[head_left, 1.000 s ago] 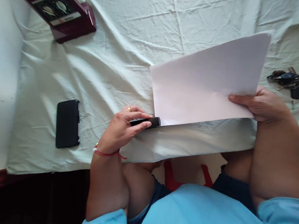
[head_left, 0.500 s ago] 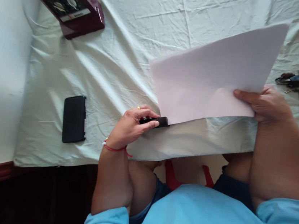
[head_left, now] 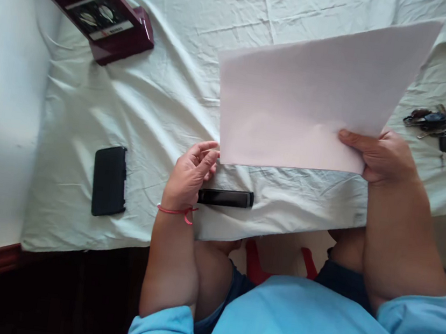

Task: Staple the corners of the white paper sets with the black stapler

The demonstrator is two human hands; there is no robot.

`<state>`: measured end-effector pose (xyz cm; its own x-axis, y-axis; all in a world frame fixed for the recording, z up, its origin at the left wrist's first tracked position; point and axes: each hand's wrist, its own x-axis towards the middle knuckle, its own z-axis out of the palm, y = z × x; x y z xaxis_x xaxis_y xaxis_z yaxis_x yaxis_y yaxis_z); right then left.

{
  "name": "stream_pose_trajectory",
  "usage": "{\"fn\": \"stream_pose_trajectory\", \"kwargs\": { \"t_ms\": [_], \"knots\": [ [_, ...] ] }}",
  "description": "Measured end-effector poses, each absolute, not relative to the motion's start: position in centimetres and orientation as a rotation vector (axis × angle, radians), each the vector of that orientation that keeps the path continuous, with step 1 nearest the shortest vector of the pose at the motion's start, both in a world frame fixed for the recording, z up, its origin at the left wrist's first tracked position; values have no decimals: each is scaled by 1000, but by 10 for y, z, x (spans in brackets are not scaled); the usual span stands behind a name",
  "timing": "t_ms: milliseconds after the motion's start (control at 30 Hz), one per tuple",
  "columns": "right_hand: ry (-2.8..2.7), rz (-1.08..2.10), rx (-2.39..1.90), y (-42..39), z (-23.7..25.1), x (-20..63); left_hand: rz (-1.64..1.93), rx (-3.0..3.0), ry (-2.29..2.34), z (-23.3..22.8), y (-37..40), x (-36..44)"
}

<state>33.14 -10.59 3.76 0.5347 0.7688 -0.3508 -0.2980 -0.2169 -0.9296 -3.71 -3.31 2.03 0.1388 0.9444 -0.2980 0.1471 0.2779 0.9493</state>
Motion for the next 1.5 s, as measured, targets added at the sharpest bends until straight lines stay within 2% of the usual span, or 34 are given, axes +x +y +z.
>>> {"fn": "stream_pose_trajectory", "kwargs": {
  "t_ms": [267, 1500],
  "knots": [
    [-421, 1052, -1498, -107, 39, 328, 656, 1228, 1277, 35, -35, -36],
    [-444, 1081, -1460, -97, 31, 313, 882, 1098, 1281, 25, -35, -42]
  ]
}}
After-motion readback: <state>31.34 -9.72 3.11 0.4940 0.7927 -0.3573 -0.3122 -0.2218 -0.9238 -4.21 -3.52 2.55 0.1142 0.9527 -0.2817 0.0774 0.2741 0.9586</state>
